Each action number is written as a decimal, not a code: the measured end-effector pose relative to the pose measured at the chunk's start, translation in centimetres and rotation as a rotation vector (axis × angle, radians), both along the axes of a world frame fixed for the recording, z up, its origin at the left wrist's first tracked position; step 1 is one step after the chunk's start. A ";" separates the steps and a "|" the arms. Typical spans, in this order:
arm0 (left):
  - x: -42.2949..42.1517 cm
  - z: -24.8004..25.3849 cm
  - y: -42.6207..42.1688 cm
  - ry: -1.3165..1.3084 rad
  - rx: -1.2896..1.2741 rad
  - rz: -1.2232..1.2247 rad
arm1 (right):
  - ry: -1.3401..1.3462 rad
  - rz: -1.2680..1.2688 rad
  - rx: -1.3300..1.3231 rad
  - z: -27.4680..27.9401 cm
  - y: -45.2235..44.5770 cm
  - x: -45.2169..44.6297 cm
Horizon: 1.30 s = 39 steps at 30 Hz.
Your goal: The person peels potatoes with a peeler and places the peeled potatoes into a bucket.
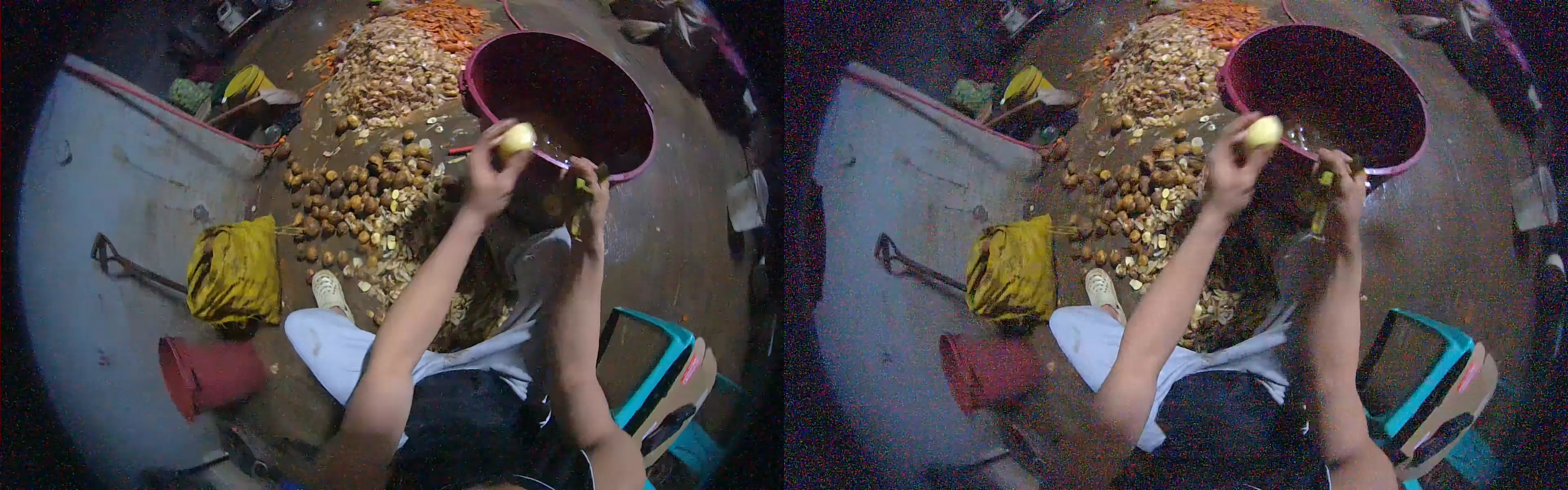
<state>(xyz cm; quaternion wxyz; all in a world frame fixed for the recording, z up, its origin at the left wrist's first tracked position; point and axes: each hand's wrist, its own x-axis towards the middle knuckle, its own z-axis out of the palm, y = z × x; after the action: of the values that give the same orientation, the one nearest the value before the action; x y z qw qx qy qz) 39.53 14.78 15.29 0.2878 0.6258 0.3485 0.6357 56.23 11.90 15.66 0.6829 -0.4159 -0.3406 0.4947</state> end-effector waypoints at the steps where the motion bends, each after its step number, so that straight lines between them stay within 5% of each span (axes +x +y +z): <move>1: 1.5 1.5 1.2 0.032 0.030 0.012 | 0.051 0.014 0.039 -0.9 0.2 0.6; 2: 2.0 1.5 3.1 0.276 0.165 0.130 | 0.035 0.024 0.022 -1.3 0.4 1.2; 5: 3.5 0.5 4.9 0.735 -0.013 0.173 | -0.110 0.018 0.057 -3.2 1.1 2.8; 8: 4.3 -0.7 4.1 0.836 -0.265 0.148 | -0.232 -0.055 0.101 -4.1 1.0 2.4; 11: 3.8 -2.8 2.9 0.677 -0.128 0.188 | -0.282 -0.147 0.043 -4.4 1.1 2.1; 13: 1.8 -3.6 1.0 0.632 -0.126 0.180 | 0.069 -0.013 -0.173 -2.6 0.7 1.5; 15: -0.4 -7.4 -0.6 0.486 -0.018 0.211 | 0.012 -0.044 -0.166 -1.2 0.4 -0.2; 17: -3.1 -16.9 -2.3 0.498 -0.289 0.264 | -0.175 0.071 -0.193 -1.0 0.9 -0.8; 18: -6.4 -18.9 -3.0 0.547 -0.611 0.027 | -0.221 -0.077 -0.274 -1.0 1.1 -2.0; 19: -8.6 -21.0 -4.0 0.533 -1.004 0.168 | -0.233 -0.073 -0.285 -1.7 1.6 -1.3; 20: -11.0 -28.1 -5.1 0.642 -0.757 0.408 | -0.282 0.121 -0.240 -2.5 2.0 0.5; 21: -14.3 -27.6 -5.3 0.671 -0.992 0.391 | -0.329 0.316 -0.198 -3.0 2.2 1.2; 22: -17.1 -28.7 -5.4 0.537 -1.075 0.422 | -0.401 0.060 -0.248 -3.5 2.6 0.3; 26: -26.0 -43.1 -5.4 0.187 -1.254 0.588 | -0.317 0.261 -0.298 -1.3 3.5 -2.9; 29: -28.3 -43.0 -2.6 0.137 -1.498 0.495 | -0.405 0.196 -0.328 -2.2 4.4 -4.6; 31: -27.6 -45.9 -0.8 -0.309 -1.656 0.648 | -0.481 0.091 -0.360 -2.3 4.6 -6.2; 32: -28.5 -51.5 -0.9 -0.203 -1.694 0.583 | -0.486 0.193 -0.329 -1.8 5.0 -7.0; 37: -29.9 -53.4 -0.3 -0.229 -1.563 0.586 | -0.585 0.292 -0.279 -1.4 5.1 -9.5; 39: -30.8 -55.1 -0.9 -0.168 -1.705 0.386 | -0.619 0.327 -0.251 -0.6 4.9 -11.2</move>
<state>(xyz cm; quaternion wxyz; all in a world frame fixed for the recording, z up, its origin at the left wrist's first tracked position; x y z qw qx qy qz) 8.77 13.91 -39.86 0.5693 0.0789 0.7822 0.2406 45.04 16.84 15.07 0.4033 -0.5666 -0.5293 0.4859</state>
